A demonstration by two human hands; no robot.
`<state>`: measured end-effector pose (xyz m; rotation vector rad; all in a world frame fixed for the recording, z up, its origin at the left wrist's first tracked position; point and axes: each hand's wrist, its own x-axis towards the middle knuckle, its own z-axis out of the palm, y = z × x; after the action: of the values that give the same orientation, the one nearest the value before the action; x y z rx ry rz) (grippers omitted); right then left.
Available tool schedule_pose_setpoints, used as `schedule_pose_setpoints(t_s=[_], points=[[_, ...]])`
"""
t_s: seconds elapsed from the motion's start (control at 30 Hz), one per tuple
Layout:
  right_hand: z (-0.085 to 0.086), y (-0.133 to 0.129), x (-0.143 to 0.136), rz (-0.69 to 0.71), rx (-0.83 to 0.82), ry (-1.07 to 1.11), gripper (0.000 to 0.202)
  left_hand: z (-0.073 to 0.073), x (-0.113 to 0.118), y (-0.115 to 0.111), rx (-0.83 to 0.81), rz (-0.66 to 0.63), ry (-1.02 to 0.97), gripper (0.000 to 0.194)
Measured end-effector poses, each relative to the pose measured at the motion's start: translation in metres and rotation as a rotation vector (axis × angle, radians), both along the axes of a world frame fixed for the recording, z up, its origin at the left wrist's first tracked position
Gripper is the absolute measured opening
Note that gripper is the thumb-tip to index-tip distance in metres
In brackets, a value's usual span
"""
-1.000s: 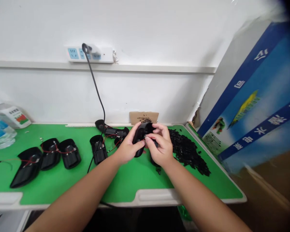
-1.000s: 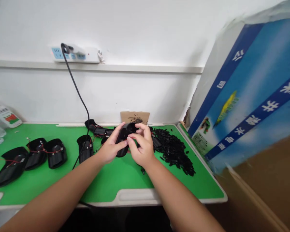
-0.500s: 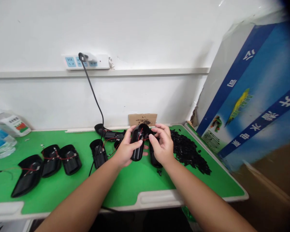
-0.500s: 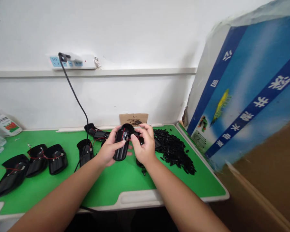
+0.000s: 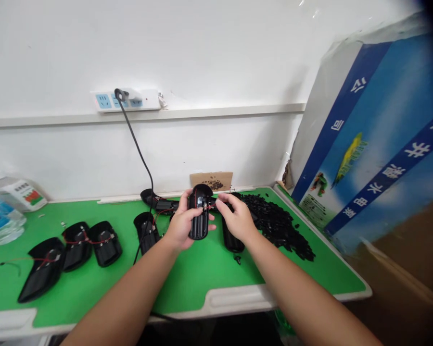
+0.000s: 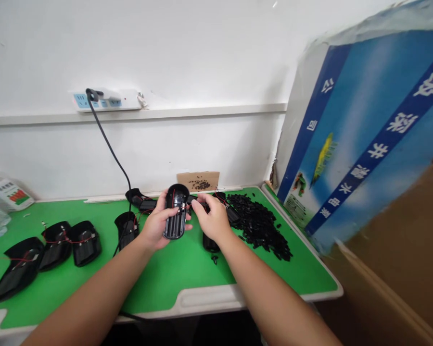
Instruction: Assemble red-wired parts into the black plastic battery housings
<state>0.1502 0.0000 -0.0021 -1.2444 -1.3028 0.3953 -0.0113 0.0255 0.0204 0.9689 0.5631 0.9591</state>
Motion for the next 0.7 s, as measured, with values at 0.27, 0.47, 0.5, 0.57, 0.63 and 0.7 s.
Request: schedule_pose_setpoints(t_s=[0.27,0.47,0.5,0.57,0.63,0.7], points=[[0.008,-0.004,0.004,0.173,-0.057,0.296,0.028,0.001,-0.003,0.002,0.047,-0.008,-0.030,0.071],[0.017,-0.014,0.009,0.452,-0.079,0.619,0.028,0.001,-0.004,-0.002,0.153,0.043,0.008,0.073],[0.019,-0.015,0.010,0.497,-0.092,0.651,0.028,0.000,-0.004,-0.002,0.153,0.057,0.026,0.070],[0.023,-0.018,0.011,0.570,-0.110,0.682,0.027,-0.002,-0.002,-0.001,0.133,0.077,0.064,0.059],[0.026,-0.021,0.012,0.609,-0.107,0.674,0.026,-0.004,0.000,-0.001,0.109,0.093,0.092,0.051],[0.027,-0.023,0.012,0.626,-0.089,0.651,0.028,-0.005,0.001,0.000,0.097,0.103,0.109,0.050]])
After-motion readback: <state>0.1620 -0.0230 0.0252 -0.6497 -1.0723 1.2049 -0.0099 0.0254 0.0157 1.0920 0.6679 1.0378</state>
